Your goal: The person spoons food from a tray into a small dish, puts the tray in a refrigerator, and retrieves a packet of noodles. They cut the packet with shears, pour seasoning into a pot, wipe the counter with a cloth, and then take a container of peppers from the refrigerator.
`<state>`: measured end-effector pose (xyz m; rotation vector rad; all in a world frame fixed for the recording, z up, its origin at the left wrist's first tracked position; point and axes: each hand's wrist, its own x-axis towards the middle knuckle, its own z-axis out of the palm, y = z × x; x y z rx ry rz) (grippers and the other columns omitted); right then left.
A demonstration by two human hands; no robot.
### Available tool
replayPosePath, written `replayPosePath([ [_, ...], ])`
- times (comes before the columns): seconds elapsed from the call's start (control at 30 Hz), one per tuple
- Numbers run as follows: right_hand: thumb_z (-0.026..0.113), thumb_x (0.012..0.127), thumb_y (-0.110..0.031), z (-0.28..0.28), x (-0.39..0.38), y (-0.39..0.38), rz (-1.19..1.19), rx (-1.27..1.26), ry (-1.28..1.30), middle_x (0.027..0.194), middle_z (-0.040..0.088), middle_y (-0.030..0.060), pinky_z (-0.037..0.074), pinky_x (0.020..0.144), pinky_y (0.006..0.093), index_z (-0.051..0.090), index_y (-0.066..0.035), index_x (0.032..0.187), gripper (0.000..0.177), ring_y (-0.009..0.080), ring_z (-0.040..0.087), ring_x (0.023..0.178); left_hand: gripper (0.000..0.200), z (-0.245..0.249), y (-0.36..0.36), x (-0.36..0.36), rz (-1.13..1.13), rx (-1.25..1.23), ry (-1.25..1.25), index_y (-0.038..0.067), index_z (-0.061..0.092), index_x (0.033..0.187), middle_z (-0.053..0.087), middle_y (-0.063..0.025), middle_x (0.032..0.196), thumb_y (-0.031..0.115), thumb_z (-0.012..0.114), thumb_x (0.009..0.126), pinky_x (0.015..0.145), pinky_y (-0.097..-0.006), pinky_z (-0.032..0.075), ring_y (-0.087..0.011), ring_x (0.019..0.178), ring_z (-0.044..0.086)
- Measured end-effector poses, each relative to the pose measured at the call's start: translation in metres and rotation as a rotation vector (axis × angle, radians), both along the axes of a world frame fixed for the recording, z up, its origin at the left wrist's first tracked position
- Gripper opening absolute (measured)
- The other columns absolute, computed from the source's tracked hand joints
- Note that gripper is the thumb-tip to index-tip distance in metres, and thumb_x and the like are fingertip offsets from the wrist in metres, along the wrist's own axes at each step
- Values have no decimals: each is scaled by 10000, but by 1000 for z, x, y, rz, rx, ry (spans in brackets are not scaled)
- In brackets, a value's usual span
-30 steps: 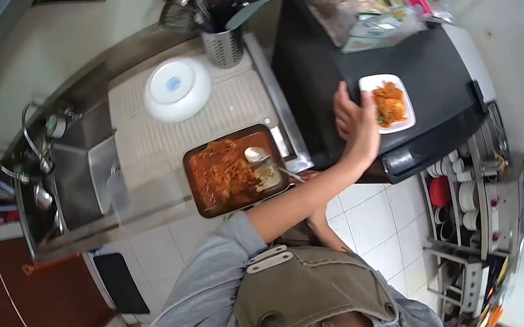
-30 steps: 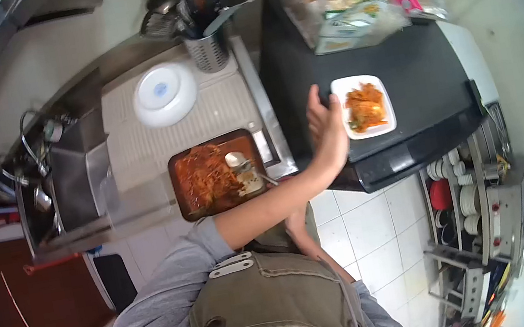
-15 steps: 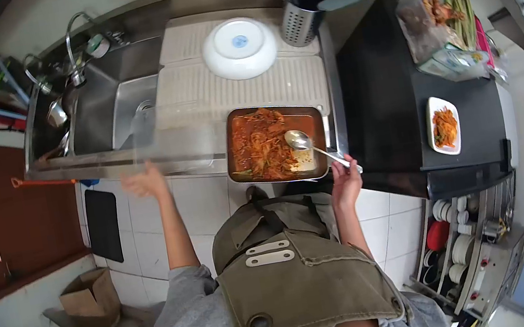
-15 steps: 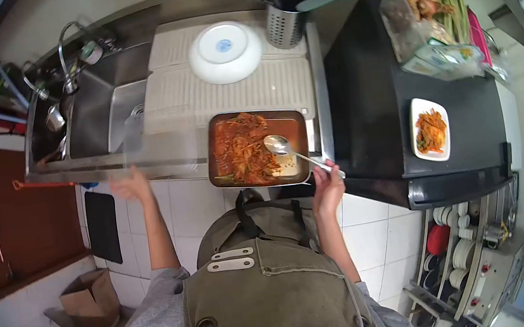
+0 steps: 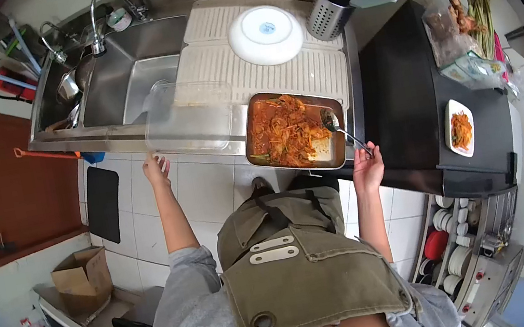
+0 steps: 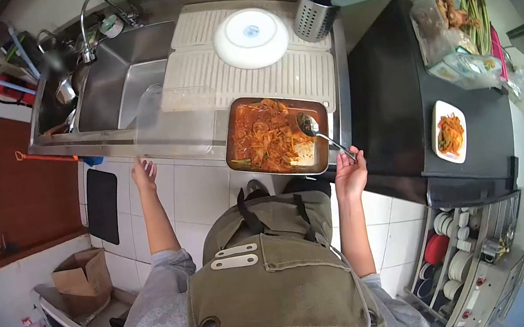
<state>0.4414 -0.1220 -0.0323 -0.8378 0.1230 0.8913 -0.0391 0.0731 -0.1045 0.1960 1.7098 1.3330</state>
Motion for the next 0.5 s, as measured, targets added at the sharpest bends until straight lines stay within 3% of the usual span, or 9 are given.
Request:
replayPosePath([
  [0.13, 473, 927, -211, -9, -3, -18, -26, 13, 59, 864, 610, 60, 494, 822, 285, 565, -23, 946, 211, 153, 609, 790, 432, -16, 4, -8, -138, -36, 52, 25, 466, 1068, 507, -119, 1061, 274, 650, 767, 689, -325, 526, -213, 917, 546],
  [0.3, 467, 925, -168, 10, 1, -20, -73, 1, 66, 937, 607, 89, 485, 887, 310, 548, 17, 989, 212, 170, 611, 874, 368, -49, 0, -59, -135, 234, -86, -18, 470, 1085, 494, -156, 1150, 260, 545, 856, 824, -348, 497, -257, 1012, 544],
  [0.33, 468, 923, -158, 15, 2, -18, -36, -45, 27, 986, 598, 106, 484, 891, 312, 535, 37, 1027, 230, 178, 609, 903, 323, -30, -6, -55, -114, 303, -76, -19, 482, 1070, 510, -149, 1131, 235, 514, 872, 843, -362, 489, -261, 1014, 546],
  [0.43, 467, 921, -115, 22, 9, -15, 45, -124, -43, 1124, 553, 152, 475, 914, 320, 479, 96, 1133, 299, 211, 596, 980, 257, 96, -11, -6, -88, 419, 106, 0, 504, 1049, 561, -117, 1044, 197, 482, 886, 820, -380, 501, -238, 983, 570],
  [0.5, 460, 920, -75, 30, 9, -11, 172, -206, -222, 1154, 534, 163, 481, 910, 312, 456, 107, 1166, 306, 228, 587, 1002, 194, 145, -11, 16, -248, 612, 293, 31, 531, 1005, 581, -93, 971, 167, 509, 869, 742, -362, 525, -195, 902, 586],
])
